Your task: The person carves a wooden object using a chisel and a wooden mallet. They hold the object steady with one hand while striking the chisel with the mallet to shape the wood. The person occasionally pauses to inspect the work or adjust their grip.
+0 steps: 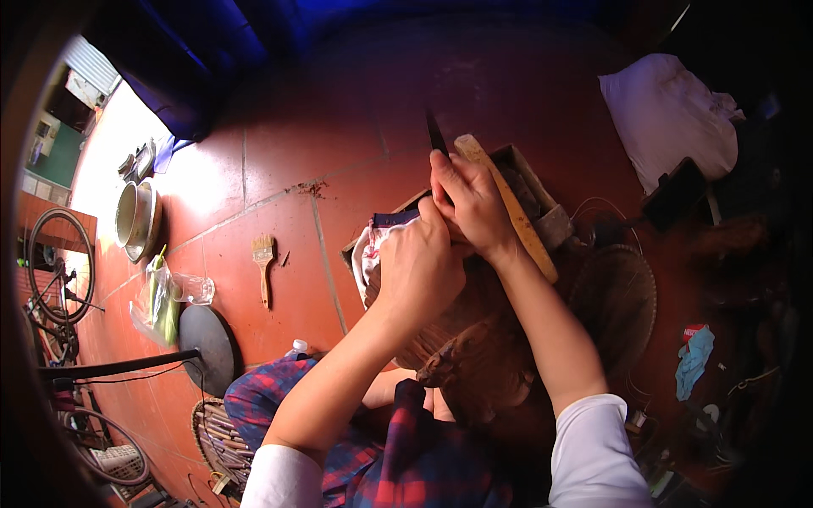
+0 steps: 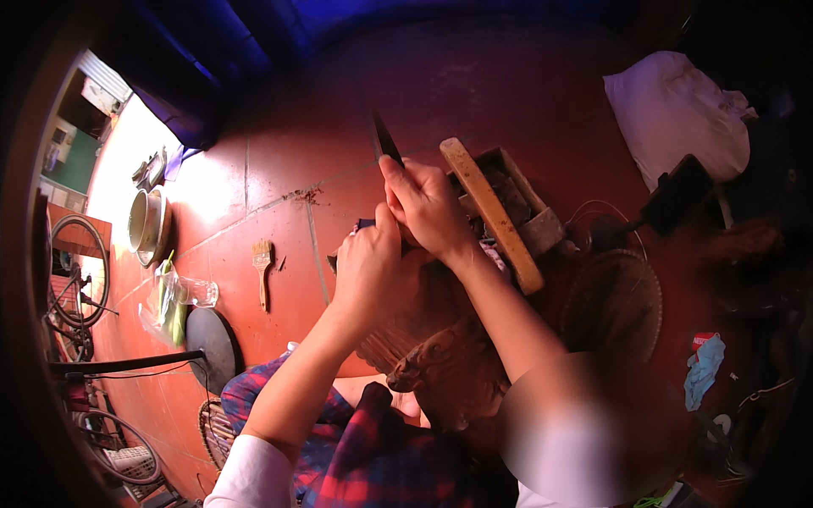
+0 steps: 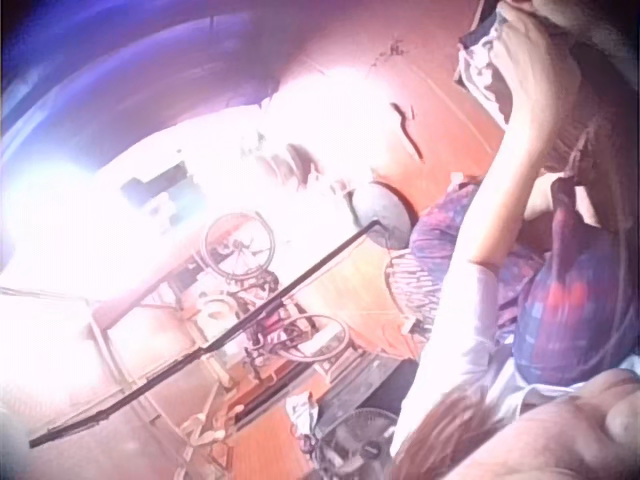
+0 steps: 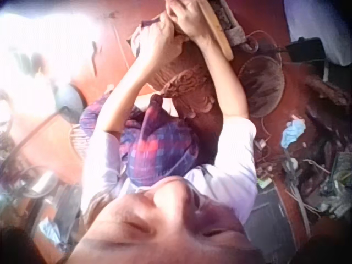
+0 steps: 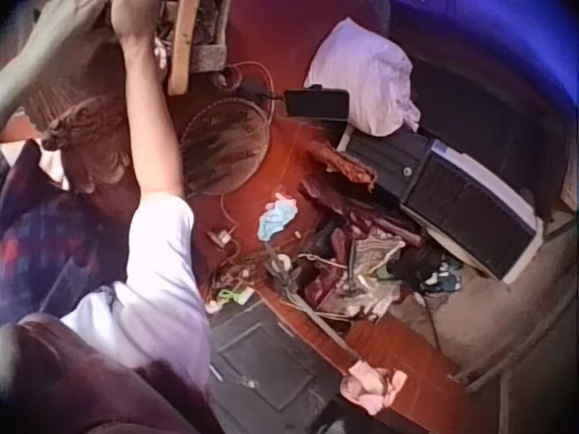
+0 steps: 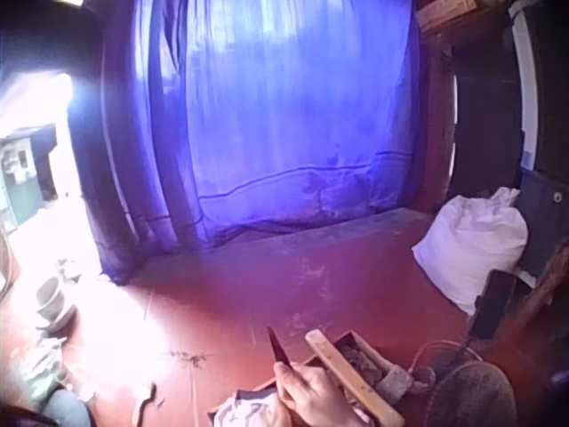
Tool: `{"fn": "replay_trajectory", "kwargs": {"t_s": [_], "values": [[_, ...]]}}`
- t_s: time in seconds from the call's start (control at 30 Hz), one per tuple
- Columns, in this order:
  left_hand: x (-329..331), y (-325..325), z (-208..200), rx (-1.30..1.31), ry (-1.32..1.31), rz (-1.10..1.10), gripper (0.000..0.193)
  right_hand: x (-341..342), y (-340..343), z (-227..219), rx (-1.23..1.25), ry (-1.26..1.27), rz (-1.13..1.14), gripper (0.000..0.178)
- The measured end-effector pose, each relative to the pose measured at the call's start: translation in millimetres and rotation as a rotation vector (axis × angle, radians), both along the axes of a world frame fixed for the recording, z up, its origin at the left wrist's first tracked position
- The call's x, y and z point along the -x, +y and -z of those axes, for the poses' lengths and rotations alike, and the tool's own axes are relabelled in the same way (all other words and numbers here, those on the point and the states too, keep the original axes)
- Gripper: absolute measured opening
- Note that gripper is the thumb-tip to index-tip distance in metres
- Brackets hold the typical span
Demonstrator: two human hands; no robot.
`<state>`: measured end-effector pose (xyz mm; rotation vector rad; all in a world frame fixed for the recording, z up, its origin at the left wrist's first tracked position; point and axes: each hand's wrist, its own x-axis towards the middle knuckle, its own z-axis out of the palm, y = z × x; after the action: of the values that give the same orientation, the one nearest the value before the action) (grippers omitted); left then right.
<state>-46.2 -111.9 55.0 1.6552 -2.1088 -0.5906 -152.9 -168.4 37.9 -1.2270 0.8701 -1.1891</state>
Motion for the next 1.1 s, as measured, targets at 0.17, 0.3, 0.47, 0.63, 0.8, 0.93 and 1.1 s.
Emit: {"fn": "replay_trajectory", "kwargs": {"t_s": [0.17, 0.3, 0.47, 0.63, 0.8, 0.93, 1.1], "values": [[-4, -3, -7, -0.073, 0.061, -0.046, 0.041, 0, 7, -16, 0.020, -0.122, -0.140, 0.040], [-9, -3, -6, -0.100, -0.012, -0.007, 0.044, -5, 6, -10, -0.057, -0.036, -0.099, 0.041], [-22, -14, -22, 0.098, 0.328, -0.106, 0.030, -29, -14, -42, 0.079, -0.196, -0.206, 0.042], [-15, 5, -25, -0.060, 0.474, -0.033, 0.014, -1, 1, -66, 0.073, -0.205, -0.389, 0.039], [6, 10, -5, 0.062, 0.143, -0.025, 0.024, 0, 1, -36, 0.064, -0.227, -0.369, 0.036], [20, 14, 11, 0.268, 0.029, -0.030, 0.024, 17, 2, -15, -0.069, -0.082, -0.354, 0.043], [5, -11, 13, 0.007, 0.346, -0.171, 0.020, -6, -22, -16, 0.118, -0.262, -0.318, 0.043]]}}
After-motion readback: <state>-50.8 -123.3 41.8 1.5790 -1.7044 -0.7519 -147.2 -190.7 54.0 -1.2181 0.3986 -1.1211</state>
